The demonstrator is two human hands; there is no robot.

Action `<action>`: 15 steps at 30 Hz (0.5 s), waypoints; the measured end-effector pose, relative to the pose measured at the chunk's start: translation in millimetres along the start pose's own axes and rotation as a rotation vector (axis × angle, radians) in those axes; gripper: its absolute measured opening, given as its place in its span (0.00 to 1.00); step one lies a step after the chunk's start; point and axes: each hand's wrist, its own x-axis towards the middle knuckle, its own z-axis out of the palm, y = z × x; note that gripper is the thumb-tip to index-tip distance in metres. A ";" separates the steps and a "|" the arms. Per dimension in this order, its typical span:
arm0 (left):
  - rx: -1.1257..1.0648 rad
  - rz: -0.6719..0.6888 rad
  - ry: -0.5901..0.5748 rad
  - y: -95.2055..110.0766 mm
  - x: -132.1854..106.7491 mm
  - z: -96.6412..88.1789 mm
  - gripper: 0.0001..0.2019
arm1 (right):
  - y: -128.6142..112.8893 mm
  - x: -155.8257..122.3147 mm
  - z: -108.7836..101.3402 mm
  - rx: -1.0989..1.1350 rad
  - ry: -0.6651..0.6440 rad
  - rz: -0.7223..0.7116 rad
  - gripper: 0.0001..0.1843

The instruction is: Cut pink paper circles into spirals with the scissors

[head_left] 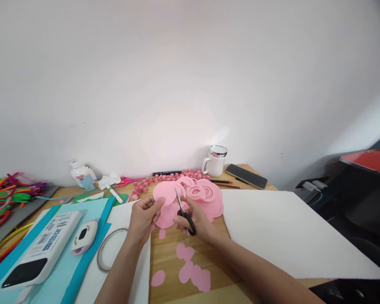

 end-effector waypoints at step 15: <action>0.044 -0.043 -0.049 1.0 -4.0 5.9 0.17 | 5.8 -0.6 2.8 -0.026 -0.077 0.026 0.31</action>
